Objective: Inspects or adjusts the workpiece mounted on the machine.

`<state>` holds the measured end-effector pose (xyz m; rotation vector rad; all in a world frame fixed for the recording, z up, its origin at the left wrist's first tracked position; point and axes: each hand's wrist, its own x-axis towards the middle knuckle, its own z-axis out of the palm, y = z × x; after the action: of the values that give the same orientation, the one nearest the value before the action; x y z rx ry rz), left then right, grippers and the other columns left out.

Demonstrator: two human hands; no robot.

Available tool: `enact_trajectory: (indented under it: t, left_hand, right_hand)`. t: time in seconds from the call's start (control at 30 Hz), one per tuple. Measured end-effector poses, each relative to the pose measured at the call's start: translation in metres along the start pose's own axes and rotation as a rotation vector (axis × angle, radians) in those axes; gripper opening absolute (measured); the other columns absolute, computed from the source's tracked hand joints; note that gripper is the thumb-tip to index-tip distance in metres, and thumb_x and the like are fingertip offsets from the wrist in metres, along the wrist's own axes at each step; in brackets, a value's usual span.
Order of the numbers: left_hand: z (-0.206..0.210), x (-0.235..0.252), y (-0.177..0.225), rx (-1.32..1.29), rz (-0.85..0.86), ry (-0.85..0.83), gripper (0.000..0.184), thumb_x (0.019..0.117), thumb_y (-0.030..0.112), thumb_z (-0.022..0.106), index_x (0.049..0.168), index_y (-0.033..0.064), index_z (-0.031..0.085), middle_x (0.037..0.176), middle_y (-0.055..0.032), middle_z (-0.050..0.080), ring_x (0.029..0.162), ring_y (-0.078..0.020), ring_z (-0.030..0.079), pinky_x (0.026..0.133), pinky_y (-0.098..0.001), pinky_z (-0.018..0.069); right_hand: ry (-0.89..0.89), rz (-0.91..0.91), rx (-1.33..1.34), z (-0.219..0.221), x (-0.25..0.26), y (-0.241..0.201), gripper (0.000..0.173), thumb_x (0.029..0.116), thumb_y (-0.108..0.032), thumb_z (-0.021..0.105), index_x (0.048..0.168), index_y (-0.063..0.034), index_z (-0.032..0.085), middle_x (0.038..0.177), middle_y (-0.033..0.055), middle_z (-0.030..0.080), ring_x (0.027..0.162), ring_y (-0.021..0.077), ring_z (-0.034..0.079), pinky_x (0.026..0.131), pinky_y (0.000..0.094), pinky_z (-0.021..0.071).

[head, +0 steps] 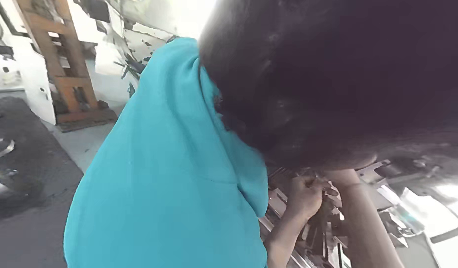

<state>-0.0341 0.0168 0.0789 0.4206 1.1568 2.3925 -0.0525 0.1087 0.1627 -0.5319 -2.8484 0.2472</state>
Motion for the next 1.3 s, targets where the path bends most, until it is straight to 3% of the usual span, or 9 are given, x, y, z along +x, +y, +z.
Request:
enact_trajectory:
  t: [0.2, 0.3, 0.43, 0.57, 0.73, 1.0, 1.17, 1.23, 1.3]
  left_hand:
    - [0.013, 0.006, 0.010, -0.110, -0.041, -0.008, 0.026, 0.1074, 0.013, 0.051, 0.102, -0.0062, 0.069, 0.084, -0.0084, 0.071, 0.072, -0.0094, 0.066, 0.073, -0.0288, 0.0568]
    - [0.012, 0.004, 0.007, -0.093, -0.049, -0.020, 0.025, 0.1069, 0.013, 0.053, 0.105, -0.0069, 0.069, 0.089, -0.0106, 0.072, 0.076, -0.0119, 0.068, 0.077, -0.0312, 0.0579]
    - [0.007, 0.001, 0.000, -0.037, -0.042, -0.022, 0.027, 0.1070, 0.017, 0.053, 0.102, -0.0041, 0.069, 0.091, -0.0080, 0.071, 0.080, -0.0101, 0.067, 0.079, -0.0300, 0.0557]
    - [0.006, 0.003, -0.004, -0.025, -0.034, -0.018, 0.030, 0.1076, 0.018, 0.052, 0.097, -0.0040, 0.070, 0.089, -0.0072, 0.073, 0.078, -0.0091, 0.067, 0.078, -0.0298, 0.0553]
    - [0.008, 0.010, 0.000, 0.071, -0.023, 0.021, 0.025, 0.1051, 0.015, 0.056, 0.097, -0.0016, 0.071, 0.089, -0.0087, 0.067, 0.080, -0.0129, 0.062, 0.079, -0.0345, 0.0524]
    - [0.017, 0.016, 0.011, -0.028, -0.041, -0.013, 0.028, 0.1075, 0.015, 0.052, 0.101, -0.0044, 0.071, 0.092, -0.0114, 0.072, 0.082, -0.0138, 0.067, 0.081, -0.0346, 0.0547]
    - [0.026, 0.022, 0.014, -0.126, -0.065, -0.037, 0.026, 0.1077, 0.012, 0.050, 0.108, -0.0074, 0.068, 0.092, -0.0135, 0.073, 0.077, -0.0152, 0.070, 0.076, -0.0344, 0.0593]
    - [0.029, 0.025, 0.014, -0.122, -0.058, -0.038, 0.028, 0.1078, 0.014, 0.051, 0.106, -0.0072, 0.069, 0.090, -0.0132, 0.073, 0.076, -0.0151, 0.071, 0.076, -0.0346, 0.0599]
    - [0.031, 0.030, 0.013, -0.087, -0.044, -0.050, 0.030, 0.1086, 0.015, 0.049, 0.104, -0.0065, 0.069, 0.092, -0.0133, 0.072, 0.078, -0.0160, 0.070, 0.078, -0.0353, 0.0596]
  right_hand:
    - [-0.081, 0.064, 0.011, -0.020, 0.007, -0.003, 0.026, 0.0972, -0.008, 0.068, 0.116, 0.0097, 0.065, 0.109, 0.0242, 0.066, 0.097, 0.0273, 0.062, 0.091, 0.0485, 0.0496]
    - [-0.085, 0.049, 0.040, -0.017, 0.008, 0.002, 0.023, 0.0968, -0.009, 0.068, 0.112, 0.0074, 0.065, 0.101, 0.0177, 0.064, 0.088, 0.0203, 0.060, 0.084, 0.0428, 0.0511]
    - [-0.058, 0.113, 0.040, 0.002, 0.018, 0.020, 0.027, 0.0958, -0.019, 0.071, 0.108, 0.0052, 0.069, 0.102, 0.0201, 0.068, 0.092, 0.0277, 0.064, 0.087, 0.0504, 0.0520]
    - [0.111, 0.147, 0.145, 0.029, 0.023, 0.038, 0.028, 0.0911, -0.026, 0.075, 0.093, 0.0013, 0.069, 0.084, 0.0131, 0.067, 0.075, 0.0232, 0.064, 0.071, 0.0457, 0.0541]
    - [-0.086, 0.130, -0.158, -0.004, 0.016, -0.003, 0.033, 0.1028, -0.023, 0.063, 0.105, 0.0088, 0.070, 0.105, 0.0309, 0.068, 0.101, 0.0458, 0.064, 0.091, 0.0671, 0.0441]
    - [-0.253, -0.021, -0.483, -0.023, 0.026, -0.007, 0.024, 0.1031, -0.011, 0.061, 0.116, 0.0059, 0.070, 0.117, 0.0324, 0.067, 0.114, 0.0514, 0.061, 0.097, 0.0706, 0.0406]
    - [-0.259, 0.025, -0.170, -0.034, 0.031, 0.000, 0.018, 0.0990, -0.001, 0.063, 0.113, 0.0096, 0.066, 0.104, 0.0219, 0.066, 0.091, 0.0247, 0.060, 0.088, 0.0429, 0.0492]
    - [-0.201, -0.049, -0.128, -0.033, 0.026, -0.018, 0.006, 0.0929, 0.002, 0.067, 0.088, 0.0003, 0.063, 0.077, 0.0072, 0.063, 0.065, 0.0087, 0.057, 0.063, 0.0259, 0.0516]
    - [-0.246, -0.245, -0.050, -0.038, -0.001, -0.043, 0.009, 0.0962, 0.006, 0.061, 0.089, 0.0091, 0.056, 0.077, 0.0117, 0.052, 0.065, 0.0106, 0.049, 0.060, 0.0247, 0.0450]
